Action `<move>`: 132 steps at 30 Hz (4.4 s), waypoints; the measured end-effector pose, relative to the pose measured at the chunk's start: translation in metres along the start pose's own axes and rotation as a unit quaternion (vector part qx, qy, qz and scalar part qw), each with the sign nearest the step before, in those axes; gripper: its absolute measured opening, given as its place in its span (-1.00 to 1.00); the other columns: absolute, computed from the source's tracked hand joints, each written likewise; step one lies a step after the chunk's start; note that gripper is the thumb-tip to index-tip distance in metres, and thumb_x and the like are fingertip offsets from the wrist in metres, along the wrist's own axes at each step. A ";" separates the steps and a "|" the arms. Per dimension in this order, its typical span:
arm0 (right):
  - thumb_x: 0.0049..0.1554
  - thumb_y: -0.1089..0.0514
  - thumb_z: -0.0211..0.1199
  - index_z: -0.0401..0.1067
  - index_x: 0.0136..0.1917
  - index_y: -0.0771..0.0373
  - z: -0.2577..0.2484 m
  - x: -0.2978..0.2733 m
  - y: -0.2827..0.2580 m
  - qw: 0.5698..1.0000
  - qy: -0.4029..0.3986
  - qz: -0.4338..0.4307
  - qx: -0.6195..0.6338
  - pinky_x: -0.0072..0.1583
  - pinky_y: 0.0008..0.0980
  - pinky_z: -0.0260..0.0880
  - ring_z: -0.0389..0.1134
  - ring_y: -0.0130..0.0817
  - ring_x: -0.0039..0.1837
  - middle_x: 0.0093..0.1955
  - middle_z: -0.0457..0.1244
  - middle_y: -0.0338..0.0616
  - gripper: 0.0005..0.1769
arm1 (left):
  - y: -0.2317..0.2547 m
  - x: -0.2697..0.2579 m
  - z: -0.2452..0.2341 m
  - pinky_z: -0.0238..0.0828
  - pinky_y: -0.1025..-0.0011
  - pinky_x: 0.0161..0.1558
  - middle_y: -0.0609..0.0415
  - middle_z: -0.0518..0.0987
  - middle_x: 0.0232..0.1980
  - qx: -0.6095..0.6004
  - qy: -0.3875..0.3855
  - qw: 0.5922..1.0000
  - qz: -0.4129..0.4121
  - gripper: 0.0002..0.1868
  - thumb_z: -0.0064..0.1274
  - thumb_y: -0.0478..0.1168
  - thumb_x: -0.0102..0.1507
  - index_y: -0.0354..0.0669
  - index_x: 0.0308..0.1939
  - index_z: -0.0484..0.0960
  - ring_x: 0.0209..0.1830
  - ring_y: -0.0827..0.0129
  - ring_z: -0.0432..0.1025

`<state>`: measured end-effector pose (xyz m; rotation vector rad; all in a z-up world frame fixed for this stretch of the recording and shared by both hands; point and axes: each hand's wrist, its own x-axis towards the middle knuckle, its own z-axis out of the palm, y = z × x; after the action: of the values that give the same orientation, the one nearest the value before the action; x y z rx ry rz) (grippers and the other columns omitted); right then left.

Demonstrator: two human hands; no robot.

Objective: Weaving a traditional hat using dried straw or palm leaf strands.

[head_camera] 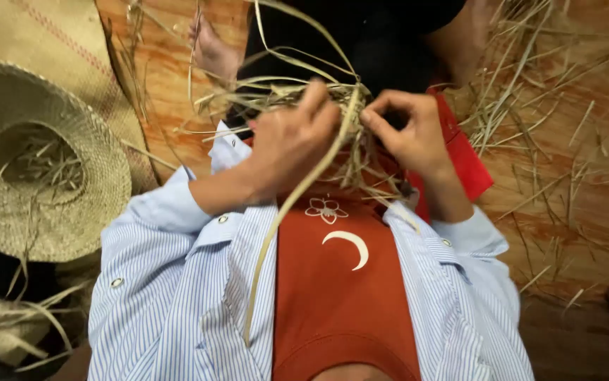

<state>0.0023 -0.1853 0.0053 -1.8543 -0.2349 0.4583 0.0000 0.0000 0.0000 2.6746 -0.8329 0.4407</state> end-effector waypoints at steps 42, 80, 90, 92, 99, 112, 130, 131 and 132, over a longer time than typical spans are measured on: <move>-0.03 0.43 0.09 0.30 -0.15 0.51 0.028 0.012 -0.066 0.935 0.305 -0.179 0.003 -0.21 -0.63 0.13 0.12 -0.46 -0.28 -0.26 0.16 -0.09 -0.88 | 0.010 0.049 -0.047 0.15 0.53 -0.73 0.06 0.28 -0.36 -0.278 0.124 0.947 -0.101 -0.84 -0.02 -0.39 -0.07 -0.31 -0.43 0.39 -0.69 0.42 0.20; -0.16 0.43 0.25 0.38 -0.35 0.36 0.024 0.016 -0.042 0.904 0.381 -0.145 -0.131 -0.24 -0.35 0.27 0.27 -0.23 -0.34 -0.45 0.21 0.03 -0.91 | -0.020 0.049 -0.033 0.31 0.31 -0.51 0.00 0.38 -0.54 -0.394 0.194 0.894 -0.090 -0.71 0.08 -0.06 -0.03 -0.18 -0.57 0.37 -0.52 0.06 0.37; -0.06 0.37 0.25 0.35 -0.34 0.35 0.041 0.011 -0.069 0.920 0.335 -0.192 -0.070 -0.22 -0.48 0.24 0.18 -0.48 -0.36 -0.48 0.17 -0.10 -0.90 | -0.017 0.039 -0.019 0.29 0.51 -0.44 0.15 0.37 -0.48 -0.548 0.210 0.803 -0.101 -0.86 0.06 -0.14 -0.04 -0.04 -0.48 0.47 -0.51 0.35 0.34; -0.05 0.36 0.23 0.34 -0.34 0.36 0.041 0.011 -0.073 0.921 0.331 -0.194 -0.068 -0.22 -0.48 0.23 0.17 -0.50 -0.34 -0.48 0.17 -0.10 -0.91 | -0.017 0.038 -0.021 0.29 0.42 -0.43 0.11 0.36 -0.49 -0.503 0.217 0.831 -0.098 -0.80 0.05 -0.10 -0.05 -0.09 -0.49 0.43 -0.51 0.25 0.35; -0.07 0.32 0.29 0.37 -0.32 0.35 0.041 0.012 -0.067 0.919 0.338 -0.185 -0.084 -0.23 -0.50 0.22 0.16 -0.52 -0.33 -0.47 0.19 -0.10 -0.90 | -0.022 0.041 -0.003 0.29 0.49 -0.42 0.14 0.36 -0.51 -0.533 0.242 0.806 -0.088 -0.80 0.09 -0.11 -0.04 -0.09 -0.51 0.43 -0.51 0.33 0.35; -0.15 0.37 0.31 0.33 -0.40 0.31 0.039 0.011 -0.056 0.935 0.300 -0.167 -0.084 -0.23 -0.55 0.21 0.14 -0.56 -0.38 -0.54 0.14 -0.17 -0.84 | -0.049 0.034 -0.021 0.20 0.55 -0.57 0.10 0.38 -0.61 -0.508 0.349 0.775 -0.138 -0.84 0.13 -0.28 -0.07 -0.18 -0.65 0.45 -0.64 0.42 0.28; 0.00 0.21 0.10 0.34 -0.24 0.32 0.027 -0.012 -0.020 0.937 0.327 -0.095 0.079 -0.16 -0.62 0.11 0.11 -0.55 -0.29 -0.33 0.14 -0.22 -0.89 | -0.049 0.001 -0.128 0.01 0.72 -0.64 0.20 0.29 -0.57 -0.468 0.367 0.789 -0.157 -0.91 0.06 -0.42 0.00 -0.24 -0.50 0.46 -0.68 0.66 0.09; 0.06 0.25 -0.05 0.32 -0.16 0.38 0.029 -0.016 -0.029 0.947 0.307 -0.087 0.042 -0.09 -0.59 0.08 0.10 -0.48 -0.19 -0.21 0.11 -0.22 -0.83 | -0.041 -0.004 -0.144 0.04 0.65 -0.55 0.15 0.31 -0.49 -0.445 0.340 0.820 -0.116 -0.89 0.02 -0.46 0.01 -0.28 -0.52 0.40 -0.59 0.56 0.12; 0.06 0.25 -0.05 0.32 -0.16 0.38 0.027 -0.015 -0.022 0.950 0.300 -0.083 0.040 -0.09 -0.59 0.08 0.10 -0.48 -0.19 -0.21 0.11 -0.22 -0.83 | -0.037 -0.007 -0.149 0.04 0.65 -0.55 0.15 0.31 -0.49 -0.444 0.342 0.819 -0.124 -0.89 0.02 -0.46 0.01 -0.28 -0.52 0.40 -0.59 0.56 0.12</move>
<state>-0.0216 -0.1604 0.0215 -1.7891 0.0416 -0.2189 -0.0131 0.0882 0.1248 1.5392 -0.3124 0.6716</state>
